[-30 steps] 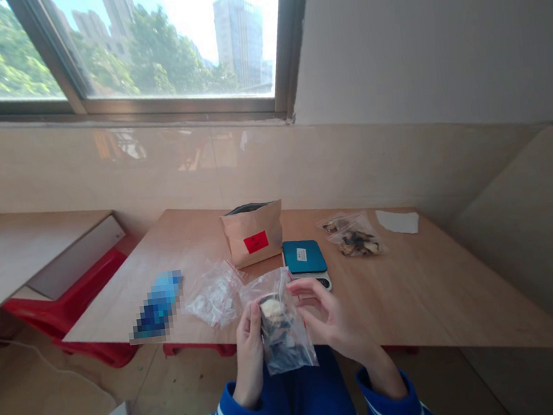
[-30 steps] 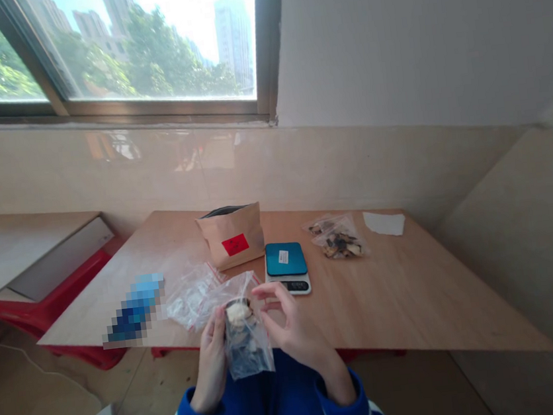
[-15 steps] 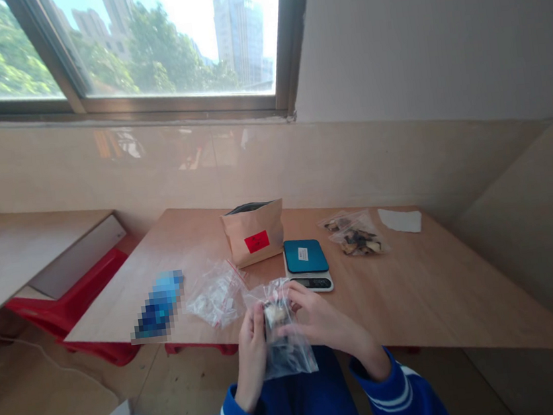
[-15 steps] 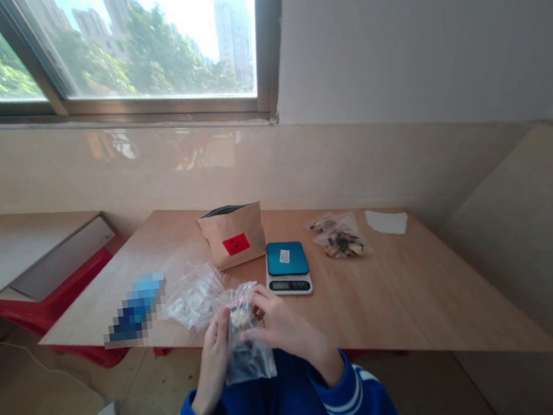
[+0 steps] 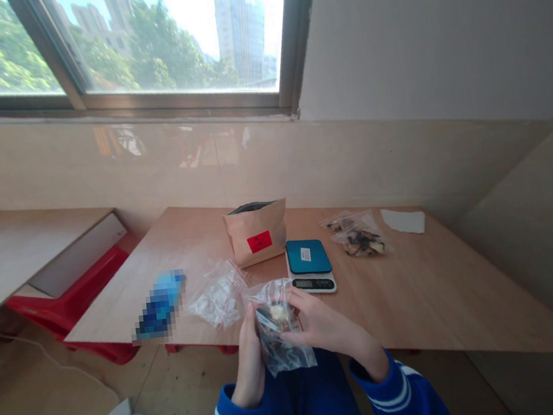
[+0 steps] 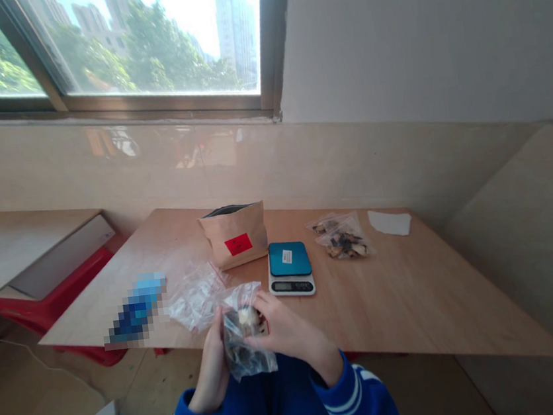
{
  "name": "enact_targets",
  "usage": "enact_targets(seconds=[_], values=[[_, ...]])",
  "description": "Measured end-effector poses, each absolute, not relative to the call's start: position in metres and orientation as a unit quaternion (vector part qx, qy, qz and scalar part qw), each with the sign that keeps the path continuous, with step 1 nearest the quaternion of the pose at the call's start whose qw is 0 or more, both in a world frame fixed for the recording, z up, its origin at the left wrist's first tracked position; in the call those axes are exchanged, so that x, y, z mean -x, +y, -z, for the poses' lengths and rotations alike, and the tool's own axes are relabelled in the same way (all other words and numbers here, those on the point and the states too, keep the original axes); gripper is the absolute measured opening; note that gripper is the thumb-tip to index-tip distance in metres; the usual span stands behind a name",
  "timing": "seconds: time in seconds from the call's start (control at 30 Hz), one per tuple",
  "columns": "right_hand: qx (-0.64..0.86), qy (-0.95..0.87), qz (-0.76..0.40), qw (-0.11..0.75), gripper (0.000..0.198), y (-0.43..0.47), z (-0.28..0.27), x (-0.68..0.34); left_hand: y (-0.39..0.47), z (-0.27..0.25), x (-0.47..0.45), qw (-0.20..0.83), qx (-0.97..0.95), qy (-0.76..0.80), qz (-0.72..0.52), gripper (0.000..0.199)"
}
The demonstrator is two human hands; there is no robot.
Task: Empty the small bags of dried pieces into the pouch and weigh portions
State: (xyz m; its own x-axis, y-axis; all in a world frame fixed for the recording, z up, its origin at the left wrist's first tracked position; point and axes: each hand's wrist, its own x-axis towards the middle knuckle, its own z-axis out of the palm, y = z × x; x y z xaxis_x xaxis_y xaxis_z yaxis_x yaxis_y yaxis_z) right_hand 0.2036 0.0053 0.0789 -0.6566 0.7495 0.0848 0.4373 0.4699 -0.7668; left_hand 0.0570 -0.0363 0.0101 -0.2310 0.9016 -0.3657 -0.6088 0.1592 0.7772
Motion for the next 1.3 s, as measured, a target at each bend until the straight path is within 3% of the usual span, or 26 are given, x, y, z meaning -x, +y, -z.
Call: enact_targets(seconds=[0.23, 0.47, 0.67, 0.83, 1.0, 1.3], values=[[0.388, -0.781, -0.376, 0.313, 0.048, 0.015, -0.076, -0.209, -0.034, -0.011, -0.059, 0.661, -0.086, 0.391, -0.635, 0.042], [0.396, -0.681, -0.429, 0.442, 0.048, 0.052, -0.078, -0.215, -0.031, -0.006, -0.049, 0.658, -0.052, 0.397, -0.638, 0.044], [0.341, -0.737, -0.187, 0.553, 0.054, 0.125, -0.126, -0.177, -0.03, -0.005, -0.043, 0.64, -0.06, 0.414, -0.645, 0.044], [0.256, -0.831, -0.097, 0.485, 0.043, 0.186, -0.14, -0.145, -0.03, -0.007, -0.038, 0.625, -0.049, 0.42, -0.656, 0.042], [0.225, -0.869, -0.14, 0.419, 0.041, 0.205, -0.129, -0.148, -0.029, -0.009, -0.031, 0.617, -0.042, 0.422, -0.663, 0.042], [0.244, -0.876, -0.164, 0.383, 0.047, 0.204, -0.126, -0.158, -0.028, -0.008, -0.031, 0.628, -0.027, 0.411, -0.66, 0.041]])
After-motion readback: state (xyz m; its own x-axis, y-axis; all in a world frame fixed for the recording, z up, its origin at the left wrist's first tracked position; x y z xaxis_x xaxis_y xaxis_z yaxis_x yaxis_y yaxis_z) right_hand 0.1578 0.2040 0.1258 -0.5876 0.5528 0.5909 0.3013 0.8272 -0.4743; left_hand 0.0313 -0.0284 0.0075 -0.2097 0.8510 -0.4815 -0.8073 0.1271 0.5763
